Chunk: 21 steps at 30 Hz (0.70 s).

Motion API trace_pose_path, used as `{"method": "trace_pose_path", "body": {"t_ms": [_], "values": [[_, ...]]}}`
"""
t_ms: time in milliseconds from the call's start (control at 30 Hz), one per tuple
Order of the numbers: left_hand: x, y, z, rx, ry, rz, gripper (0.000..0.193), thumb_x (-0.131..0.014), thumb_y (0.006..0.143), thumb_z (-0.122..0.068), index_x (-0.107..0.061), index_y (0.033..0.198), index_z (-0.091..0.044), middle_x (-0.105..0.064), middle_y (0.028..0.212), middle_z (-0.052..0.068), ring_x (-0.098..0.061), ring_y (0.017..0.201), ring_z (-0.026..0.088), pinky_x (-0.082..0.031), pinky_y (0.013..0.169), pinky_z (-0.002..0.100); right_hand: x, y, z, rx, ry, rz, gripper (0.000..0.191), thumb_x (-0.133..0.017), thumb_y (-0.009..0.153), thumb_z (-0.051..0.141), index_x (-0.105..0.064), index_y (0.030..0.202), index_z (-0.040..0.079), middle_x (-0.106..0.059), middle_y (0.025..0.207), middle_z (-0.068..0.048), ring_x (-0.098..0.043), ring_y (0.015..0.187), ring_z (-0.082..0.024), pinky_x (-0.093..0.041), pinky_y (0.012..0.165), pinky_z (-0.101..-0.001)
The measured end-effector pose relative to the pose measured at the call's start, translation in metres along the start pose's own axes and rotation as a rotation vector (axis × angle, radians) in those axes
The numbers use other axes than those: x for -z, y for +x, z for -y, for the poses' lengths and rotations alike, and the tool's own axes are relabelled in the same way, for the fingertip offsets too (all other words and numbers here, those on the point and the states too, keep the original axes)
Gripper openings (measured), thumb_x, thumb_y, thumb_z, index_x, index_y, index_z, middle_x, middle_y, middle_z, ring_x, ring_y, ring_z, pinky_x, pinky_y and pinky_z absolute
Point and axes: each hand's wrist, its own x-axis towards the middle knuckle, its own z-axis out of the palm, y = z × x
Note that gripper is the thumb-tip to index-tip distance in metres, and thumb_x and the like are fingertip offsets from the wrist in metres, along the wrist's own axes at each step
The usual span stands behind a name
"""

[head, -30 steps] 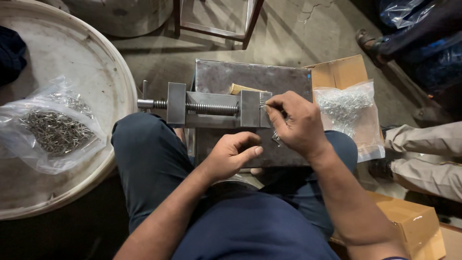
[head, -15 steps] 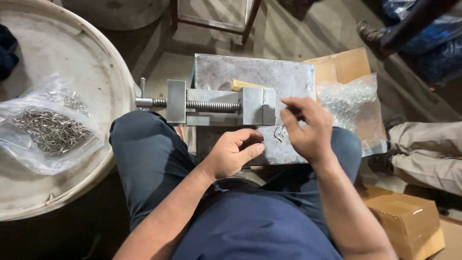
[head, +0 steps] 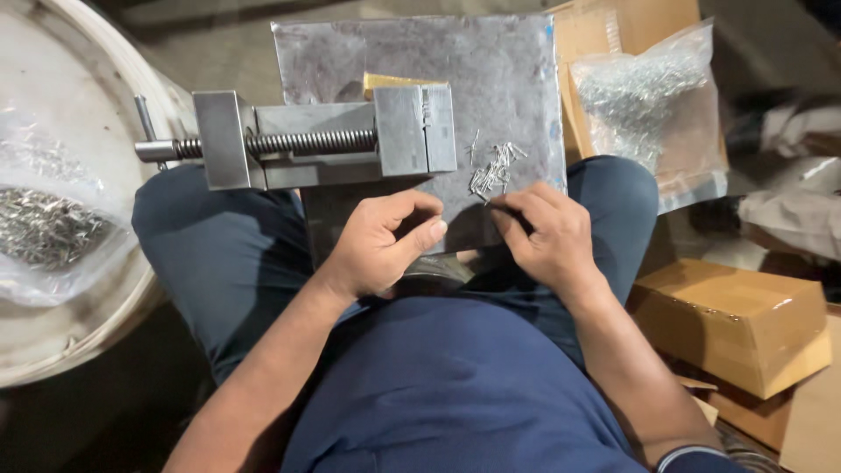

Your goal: The person sits cross-legged on the floor and uses a bench vise to hold small metal pieces while assembling them by hand. They pick up metal parts from a plastic bag, place them into the vise, and manipulate them with both hands.

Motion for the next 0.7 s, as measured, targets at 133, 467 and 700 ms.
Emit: {"method": "trace_pose_path", "body": {"t_ms": [133,467,700], "values": [[-0.003,0.002,-0.003,0.012,0.031,-0.003,0.020,-0.069,0.099,-0.015,-0.068,0.109,0.001,-0.067,0.082,0.000,-0.058,0.074,0.005,-0.051,0.067,0.023,0.000,0.007,0.006,-0.020,-0.038,0.027,0.014,-0.080,0.086,0.013,-0.077,0.100,0.012,-0.064,0.083,-0.007,-0.066,0.074,-0.028,-0.052,0.064,-0.0379],[-0.003,0.003,-0.012,0.218,0.020,-0.009,0.021,-0.069,0.095,-0.016,-0.070,0.109,-0.002,-0.067,0.075,0.005,-0.057,0.060,0.012,-0.047,0.055,0.030,-0.008,0.006,0.003,-0.108,-0.036,0.034,0.010,-0.076,0.089,0.012,-0.074,0.098,0.009,-0.066,0.088,-0.006,-0.068,0.078,-0.028,-0.052,0.066,-0.0374],[-0.013,0.013,-0.004,-0.225,0.451,-0.095,0.036,-0.068,0.094,-0.026,-0.068,0.122,-0.004,-0.072,0.085,0.013,-0.070,0.078,0.033,-0.054,0.067,0.041,-0.012,-0.001,-0.016,-0.727,1.110,0.307,0.013,-0.067,0.103,0.016,-0.066,0.106,0.004,-0.062,0.080,0.004,-0.052,0.065,-0.003,-0.039,0.054,-0.0185]]}}
